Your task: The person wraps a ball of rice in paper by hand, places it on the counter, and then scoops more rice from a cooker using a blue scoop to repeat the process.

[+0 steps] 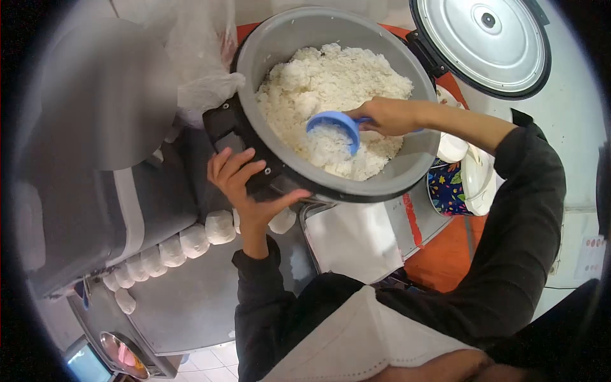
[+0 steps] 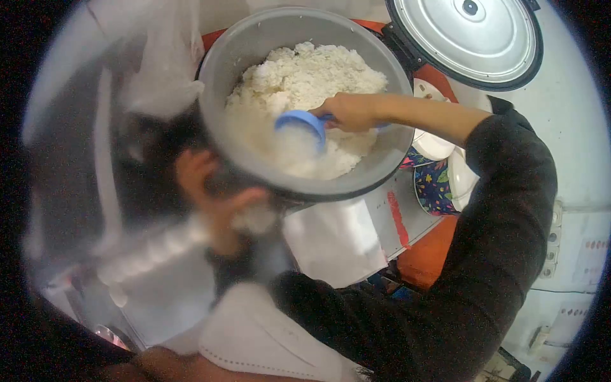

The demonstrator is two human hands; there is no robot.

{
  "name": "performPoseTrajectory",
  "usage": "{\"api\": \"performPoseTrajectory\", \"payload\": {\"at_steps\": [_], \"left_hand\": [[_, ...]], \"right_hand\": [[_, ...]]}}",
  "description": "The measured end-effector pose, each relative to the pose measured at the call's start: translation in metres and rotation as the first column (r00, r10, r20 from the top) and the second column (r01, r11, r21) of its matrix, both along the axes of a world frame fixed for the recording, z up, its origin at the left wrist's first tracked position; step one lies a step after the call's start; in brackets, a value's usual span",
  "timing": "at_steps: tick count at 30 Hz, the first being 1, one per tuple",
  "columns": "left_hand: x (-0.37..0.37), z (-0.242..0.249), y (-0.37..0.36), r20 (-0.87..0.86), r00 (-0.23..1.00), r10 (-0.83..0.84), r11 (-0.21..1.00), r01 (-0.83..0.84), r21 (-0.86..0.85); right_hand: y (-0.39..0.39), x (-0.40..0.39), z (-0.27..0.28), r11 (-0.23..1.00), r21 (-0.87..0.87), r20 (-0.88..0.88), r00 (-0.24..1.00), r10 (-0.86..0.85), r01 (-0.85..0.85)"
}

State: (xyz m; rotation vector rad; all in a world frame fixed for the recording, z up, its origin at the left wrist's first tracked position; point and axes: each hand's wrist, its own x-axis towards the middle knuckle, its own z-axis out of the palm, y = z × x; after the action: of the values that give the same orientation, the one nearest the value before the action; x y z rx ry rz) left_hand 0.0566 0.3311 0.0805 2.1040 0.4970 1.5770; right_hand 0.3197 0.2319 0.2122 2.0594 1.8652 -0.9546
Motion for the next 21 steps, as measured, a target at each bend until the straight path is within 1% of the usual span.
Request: {"api": "performPoseTrajectory", "payload": {"at_steps": [2,3,4,5,6,7,8,9,10,12,13,14,16,17,18,19,20,21], "left_hand": [[-0.002,0.003,0.001,0.001,1.000,0.001,0.999,-0.001,0.044],[-0.002,-0.003,0.003,-0.031,0.999,0.024,0.996,-0.022,0.083],[-0.003,-0.005,0.005,-0.049,0.999,0.012,0.996,-0.008,0.083],[-0.001,-0.006,0.008,-0.010,1.000,0.004,0.992,-0.002,0.129],[0.001,-0.006,0.010,0.034,0.999,-0.006,0.984,0.000,0.177],[0.001,-0.006,0.011,0.029,0.999,-0.015,0.984,0.010,0.180],[0.003,-0.004,0.011,0.039,0.999,0.007,0.983,-0.014,0.181],[0.003,-0.004,0.008,0.044,0.999,0.025,0.984,-0.033,0.175],[0.003,-0.004,0.006,0.044,0.999,0.016,0.985,-0.023,0.170],[0.003,-0.005,0.005,0.056,0.997,0.044,0.986,-0.053,0.155],[0.003,-0.005,0.006,0.050,0.997,0.054,0.986,-0.061,0.157],[0.001,-0.005,0.005,0.037,0.998,0.059,0.986,-0.064,0.152],[0.003,-0.004,0.008,0.055,0.998,0.031,0.980,-0.041,0.193],[0.006,-0.002,0.011,0.053,0.998,0.029,0.980,-0.039,0.196],[0.010,0.000,0.012,0.090,0.995,0.031,0.963,-0.054,0.266],[0.012,0.002,0.011,0.127,0.992,0.025,0.941,-0.067,0.332],[0.011,0.001,0.009,0.129,0.991,0.018,0.942,-0.060,0.331],[0.011,-0.002,0.008,0.135,0.991,0.022,0.966,-0.056,0.254]], "right_hand": [[-0.001,0.015,0.004,0.997,0.075,-0.055,0.998,-0.004,0.008],[-0.001,0.014,-0.003,0.993,0.081,-0.077,0.994,-0.075,0.081],[0.001,0.006,-0.020,0.992,0.079,-0.095,0.992,-0.087,0.095],[0.007,-0.006,-0.045,0.983,0.092,-0.083,0.985,-0.153,0.161],[0.012,-0.021,-0.053,0.969,0.108,-0.068,0.974,-0.218,0.224],[0.008,-0.027,-0.051,0.966,0.110,-0.074,0.971,-0.226,0.234],[0.008,-0.038,-0.029,0.931,-0.016,-0.168,0.917,-0.361,0.364],[0.006,-0.042,-0.015,0.866,-0.160,-0.242,0.831,-0.500,0.474],[0.004,-0.039,-0.012,0.860,-0.165,-0.240,0.826,-0.510,0.483],[0.006,-0.027,-0.011,0.796,-0.207,-0.349,0.717,-0.603,0.569],[0.011,-0.019,-0.018,0.810,-0.174,-0.348,0.735,-0.583,0.560],[0.020,-0.014,-0.032,0.812,-0.186,-0.354,0.733,-0.581,0.554],[0.038,-0.013,-0.061,0.873,-0.062,-0.302,0.824,-0.479,0.484],[0.040,-0.021,-0.052,0.872,-0.041,-0.343,0.812,-0.471,0.488],[0.040,-0.030,-0.052,0.870,-0.044,-0.340,0.812,-0.475,0.491],[0.039,-0.037,-0.052,0.803,-0.142,-0.385,0.715,-0.584,0.579],[0.036,-0.042,-0.051,0.722,-0.240,-0.418,0.602,-0.680,0.649],[0.033,-0.041,-0.049,0.721,-0.239,-0.417,0.602,-0.681,0.651]]}}
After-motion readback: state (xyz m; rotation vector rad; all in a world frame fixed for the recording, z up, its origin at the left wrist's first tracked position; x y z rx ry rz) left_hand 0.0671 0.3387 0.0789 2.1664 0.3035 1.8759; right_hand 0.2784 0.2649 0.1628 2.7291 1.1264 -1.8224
